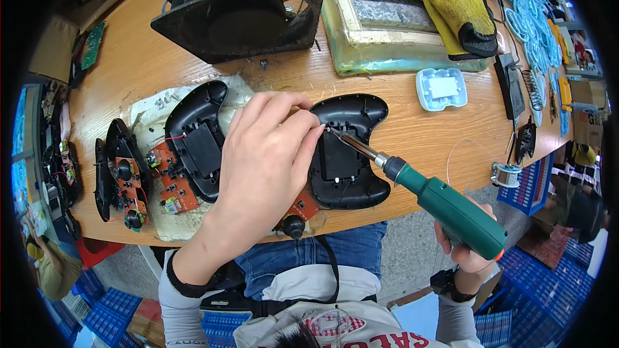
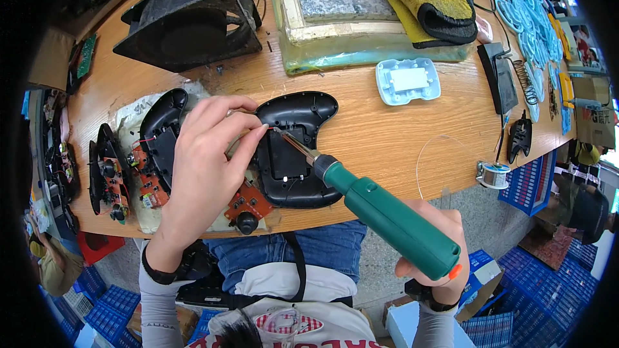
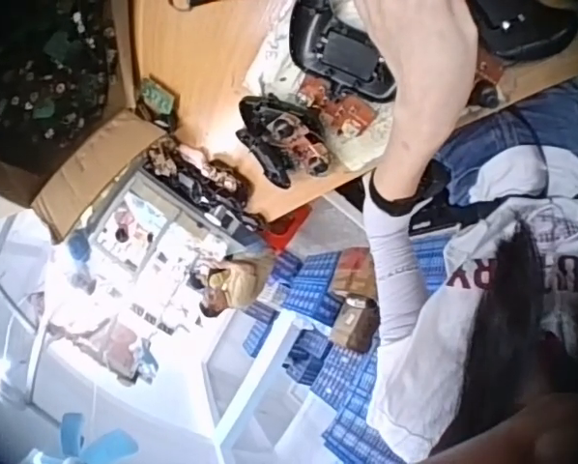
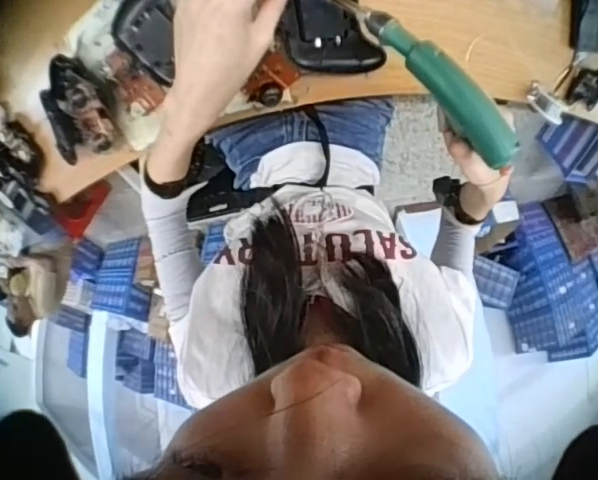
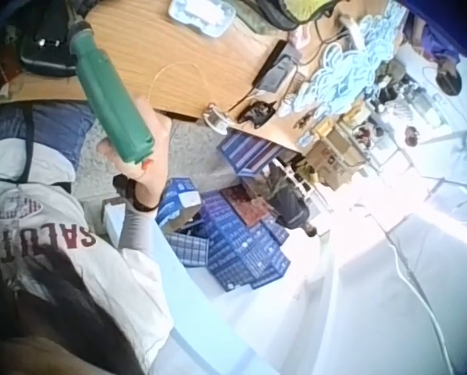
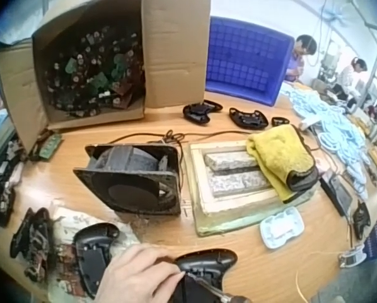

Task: Soldering and assembling the internal circuit boards into game controller shells.

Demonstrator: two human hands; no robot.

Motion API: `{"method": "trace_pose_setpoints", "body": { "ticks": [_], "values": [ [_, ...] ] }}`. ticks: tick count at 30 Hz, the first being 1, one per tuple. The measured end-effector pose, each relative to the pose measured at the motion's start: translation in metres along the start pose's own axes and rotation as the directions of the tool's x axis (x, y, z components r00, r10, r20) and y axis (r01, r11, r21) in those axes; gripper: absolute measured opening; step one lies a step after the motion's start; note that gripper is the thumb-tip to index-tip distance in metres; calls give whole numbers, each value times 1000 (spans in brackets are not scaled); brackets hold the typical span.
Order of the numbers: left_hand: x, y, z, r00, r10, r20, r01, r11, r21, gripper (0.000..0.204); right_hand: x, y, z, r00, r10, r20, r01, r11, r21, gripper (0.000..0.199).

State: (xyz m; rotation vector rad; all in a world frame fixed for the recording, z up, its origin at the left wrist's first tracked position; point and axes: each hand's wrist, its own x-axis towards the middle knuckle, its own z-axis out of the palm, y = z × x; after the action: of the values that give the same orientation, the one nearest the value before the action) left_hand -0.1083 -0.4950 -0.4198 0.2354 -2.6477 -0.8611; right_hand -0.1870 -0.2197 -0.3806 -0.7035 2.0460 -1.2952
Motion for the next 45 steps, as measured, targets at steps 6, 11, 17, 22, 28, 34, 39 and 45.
{"method": "trace_pose_setpoints", "body": {
  "ticks": [6,11,17,22,28,34,39,45],
  "values": [
    [0,3,0,1000,12,2,-12,999,44,7,5,0,-1,998,-60,16,61,998,-35,81],
    [2,5,-2,999,32,15,-33,997,69,7,8,-3,-2,995,-82,56,87,993,-84,79],
    [2,6,-3,999,44,29,-46,997,61,7,11,-7,-1,996,-71,57,76,994,-80,77],
    [2,5,-2,998,44,40,-45,998,42,8,14,-9,-1,994,-75,77,82,993,-90,72],
    [2,5,-3,998,26,59,-27,999,23,7,17,-21,-3,977,-188,102,211,924,-320,54],
    [2,4,-2,997,7,83,-7,1000,-7,6,19,-41,-3,990,-60,124,93,954,-284,54],
    [2,3,-3,996,2,89,-1,1000,-12,6,24,-65,4,989,-16,150,82,891,-447,56],
    [4,4,-3,996,2,88,1,1000,-26,6,20,-63,-3,985,-19,174,90,908,-409,60]
  ]
}}
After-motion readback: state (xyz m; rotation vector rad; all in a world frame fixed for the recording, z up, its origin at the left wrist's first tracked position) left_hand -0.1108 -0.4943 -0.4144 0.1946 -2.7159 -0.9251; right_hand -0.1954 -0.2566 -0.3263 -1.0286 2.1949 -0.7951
